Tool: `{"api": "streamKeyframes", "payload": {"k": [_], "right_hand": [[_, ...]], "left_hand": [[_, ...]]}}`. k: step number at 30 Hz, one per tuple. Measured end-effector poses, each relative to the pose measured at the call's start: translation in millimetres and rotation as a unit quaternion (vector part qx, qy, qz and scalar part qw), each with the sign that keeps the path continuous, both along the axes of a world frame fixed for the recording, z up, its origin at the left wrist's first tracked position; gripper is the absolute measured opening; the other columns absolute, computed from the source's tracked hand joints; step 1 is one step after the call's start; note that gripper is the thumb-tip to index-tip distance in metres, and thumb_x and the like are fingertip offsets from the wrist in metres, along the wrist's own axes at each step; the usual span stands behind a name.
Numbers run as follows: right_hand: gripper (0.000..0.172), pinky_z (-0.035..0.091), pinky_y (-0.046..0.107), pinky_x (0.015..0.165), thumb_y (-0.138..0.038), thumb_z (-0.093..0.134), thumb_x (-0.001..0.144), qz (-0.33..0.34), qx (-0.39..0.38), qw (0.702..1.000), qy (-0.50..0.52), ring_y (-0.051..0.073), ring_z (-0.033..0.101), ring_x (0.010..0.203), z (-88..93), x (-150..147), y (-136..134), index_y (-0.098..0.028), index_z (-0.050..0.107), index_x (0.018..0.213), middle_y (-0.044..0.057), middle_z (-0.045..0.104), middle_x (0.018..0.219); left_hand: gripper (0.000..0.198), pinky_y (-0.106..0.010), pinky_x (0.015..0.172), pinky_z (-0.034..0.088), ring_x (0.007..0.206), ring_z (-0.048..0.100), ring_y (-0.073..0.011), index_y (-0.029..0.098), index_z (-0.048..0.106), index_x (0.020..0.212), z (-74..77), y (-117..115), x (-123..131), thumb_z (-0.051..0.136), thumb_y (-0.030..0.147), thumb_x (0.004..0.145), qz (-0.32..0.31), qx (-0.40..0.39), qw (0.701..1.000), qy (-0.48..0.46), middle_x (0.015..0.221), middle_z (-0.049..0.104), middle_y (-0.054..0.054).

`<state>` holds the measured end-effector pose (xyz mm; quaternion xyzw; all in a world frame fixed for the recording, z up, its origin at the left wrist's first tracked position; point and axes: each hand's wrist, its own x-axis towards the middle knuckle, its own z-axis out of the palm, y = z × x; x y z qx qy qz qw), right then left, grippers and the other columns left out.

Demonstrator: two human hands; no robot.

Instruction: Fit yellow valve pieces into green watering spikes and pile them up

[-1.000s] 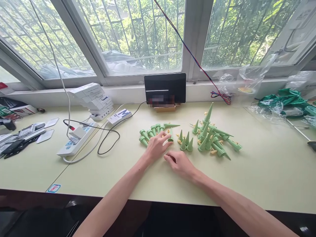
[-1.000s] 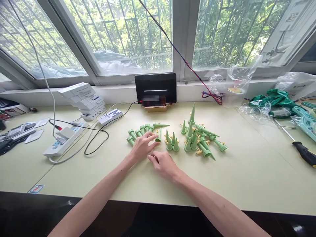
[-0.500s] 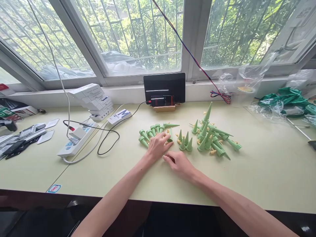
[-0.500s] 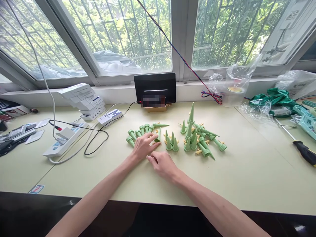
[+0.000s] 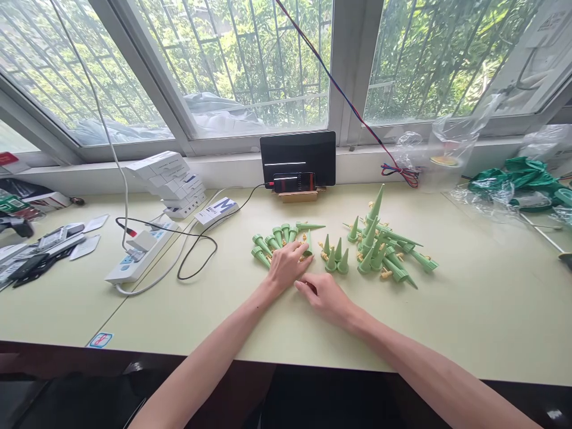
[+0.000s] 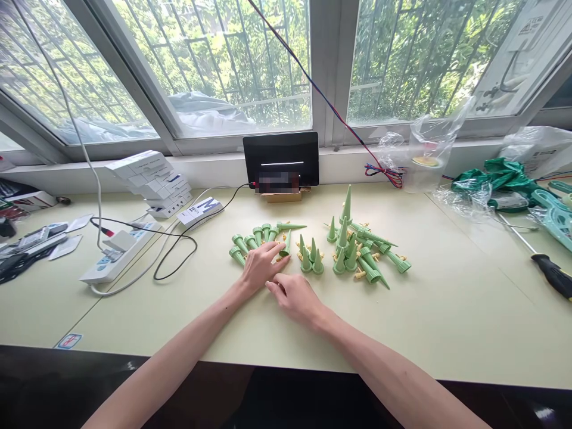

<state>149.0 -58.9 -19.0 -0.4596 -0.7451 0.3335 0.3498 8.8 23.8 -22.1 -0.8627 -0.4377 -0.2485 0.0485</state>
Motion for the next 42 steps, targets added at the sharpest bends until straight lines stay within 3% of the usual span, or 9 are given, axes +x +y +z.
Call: {"api": "streamKeyframes", "payload": {"k": [8, 12, 17, 23, 29, 33, 42], "right_hand": [[0.033, 0.025, 0.026, 0.050, -0.030, 0.044, 0.097, 0.006, -0.002, 1.000, 0.015, 0.011, 0.034, 0.049, 0.7, 0, -1, -0.019, 0.050, 0.067, -0.004, 0.041, 0.054], [0.031, 0.027, 0.027, 0.051, -0.029, 0.043, 0.097, 0.007, 0.002, 1.000, 0.023, 0.012, 0.037, 0.050, -0.1, 0, 0, -0.019, 0.050, 0.068, -0.003, 0.044, 0.056], [0.033, 0.028, 0.027, 0.053, -0.029, 0.043, 0.097, -0.008, 0.006, 0.999, 0.032, 0.012, 0.038, 0.052, -2.3, -1, 2, -0.020, 0.042, 0.065, -0.003, 0.045, 0.057], [0.035, 0.035, 0.025, 0.056, -0.034, 0.035, 0.102, -0.033, -0.012, 0.996, 0.087, 0.013, 0.044, 0.054, 6.0, 0, 0, -0.020, 0.052, 0.074, -0.001, 0.054, 0.065], [0.041, 0.046, 0.028, 0.057, -0.046, 0.033, 0.102, -0.059, -0.086, 0.982, 0.161, 0.011, 0.050, 0.047, 10.6, 1, -4, -0.018, 0.063, 0.103, 0.004, 0.066, 0.083], [0.044, 0.045, 0.028, 0.047, -0.050, 0.041, 0.099, -0.057, -0.131, 0.966, 0.215, 0.010, 0.049, 0.041, 7.0, 0, -2, -0.016, 0.059, 0.120, 0.006, 0.065, 0.089], [0.048, 0.043, 0.024, 0.042, -0.043, 0.059, 0.089, -0.067, -0.156, 0.959, 0.225, 0.012, 0.057, 0.049, 7.6, 0, -2, -0.011, 0.054, 0.124, 0.007, 0.067, 0.088]], "left_hand": [[0.023, -0.024, 0.059, 0.042, 0.071, 0.062, -0.0149, 0.021, 0.066, 0.103, -3.4, -3, -1, 0.056, 0.037, 0.091, -0.001, 0.006, 0.996, -0.085, 0.090, 0.069, -0.005], [0.024, -0.024, 0.061, 0.045, 0.064, 0.058, -0.0128, 0.020, 0.066, 0.105, 3.4, -10, -1, 0.058, 0.038, 0.090, 0.001, 0.001, 0.987, -0.160, 0.089, 0.068, -0.005], [0.023, -0.023, 0.053, 0.041, 0.049, 0.043, -0.0081, 0.020, 0.066, 0.103, 15.8, -21, -8, 0.061, 0.037, 0.089, 0.021, 0.027, 0.976, -0.217, 0.084, 0.065, -0.003], [0.022, -0.020, 0.049, 0.041, 0.047, 0.039, -0.0067, 0.019, 0.065, 0.105, 15.4, -49, -27, 0.067, 0.029, 0.085, -0.009, 0.066, 0.974, -0.216, 0.081, 0.065, -0.002], [0.024, -0.020, 0.047, 0.042, 0.047, 0.041, -0.0063, 0.021, 0.064, 0.106, 4.0, -76, -34, 0.069, 0.027, 0.083, -0.023, 0.029, 0.977, -0.212, 0.087, 0.068, -0.003], [0.021, -0.020, 0.047, 0.040, 0.048, 0.040, -0.0066, 0.020, 0.062, 0.101, 1.3, -79, -31, 0.069, 0.025, 0.083, -0.049, 0.012, 0.975, -0.216, 0.082, 0.067, -0.001], [0.015, -0.020, 0.050, 0.037, 0.051, 0.040, -0.0075, 0.020, 0.056, 0.096, 3.6, -78, -29, 0.065, 0.024, 0.084, -0.073, -0.036, 0.979, -0.187, 0.069, 0.054, 0.004]]}}
